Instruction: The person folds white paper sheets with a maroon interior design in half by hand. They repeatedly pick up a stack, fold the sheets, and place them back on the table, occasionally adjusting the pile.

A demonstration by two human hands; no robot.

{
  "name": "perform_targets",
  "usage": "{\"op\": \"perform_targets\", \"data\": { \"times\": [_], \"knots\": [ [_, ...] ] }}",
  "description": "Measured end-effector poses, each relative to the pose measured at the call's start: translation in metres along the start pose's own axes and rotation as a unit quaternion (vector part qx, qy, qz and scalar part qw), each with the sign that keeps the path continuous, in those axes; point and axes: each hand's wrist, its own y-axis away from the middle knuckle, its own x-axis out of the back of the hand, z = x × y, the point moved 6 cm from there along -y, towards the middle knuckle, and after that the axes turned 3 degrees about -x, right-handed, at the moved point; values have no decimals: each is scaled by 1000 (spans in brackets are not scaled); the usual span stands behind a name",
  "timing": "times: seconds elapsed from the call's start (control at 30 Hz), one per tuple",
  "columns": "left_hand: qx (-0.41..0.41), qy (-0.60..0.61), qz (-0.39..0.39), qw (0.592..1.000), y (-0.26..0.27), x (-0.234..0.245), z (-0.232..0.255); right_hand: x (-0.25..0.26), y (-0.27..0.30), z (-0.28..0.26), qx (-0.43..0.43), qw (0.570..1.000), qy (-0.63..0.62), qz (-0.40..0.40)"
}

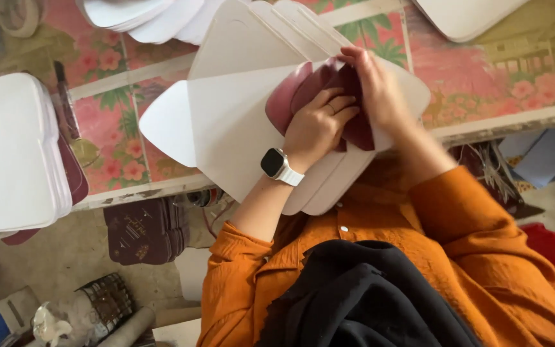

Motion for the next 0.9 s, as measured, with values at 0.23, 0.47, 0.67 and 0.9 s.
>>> {"op": "perform_targets", "data": {
  "times": [0.23, 0.47, 0.67, 0.9],
  "knots": [
    [20, -83, -141, 986, 4, -58, 1, 93, 19, 26, -171, 942, 289, -10],
    [3, -94, -224, 970, 4, -66, 8, 87, 25, 44, -162, 951, 262, -8],
    [-26, -129, -141, 981, 7, -22, 2, 89, 29, 50, -109, 956, 271, 25],
    [-57, -135, -224, 964, 12, -44, 1, 92, 32, 46, -25, 955, 295, 10]
  ]
}}
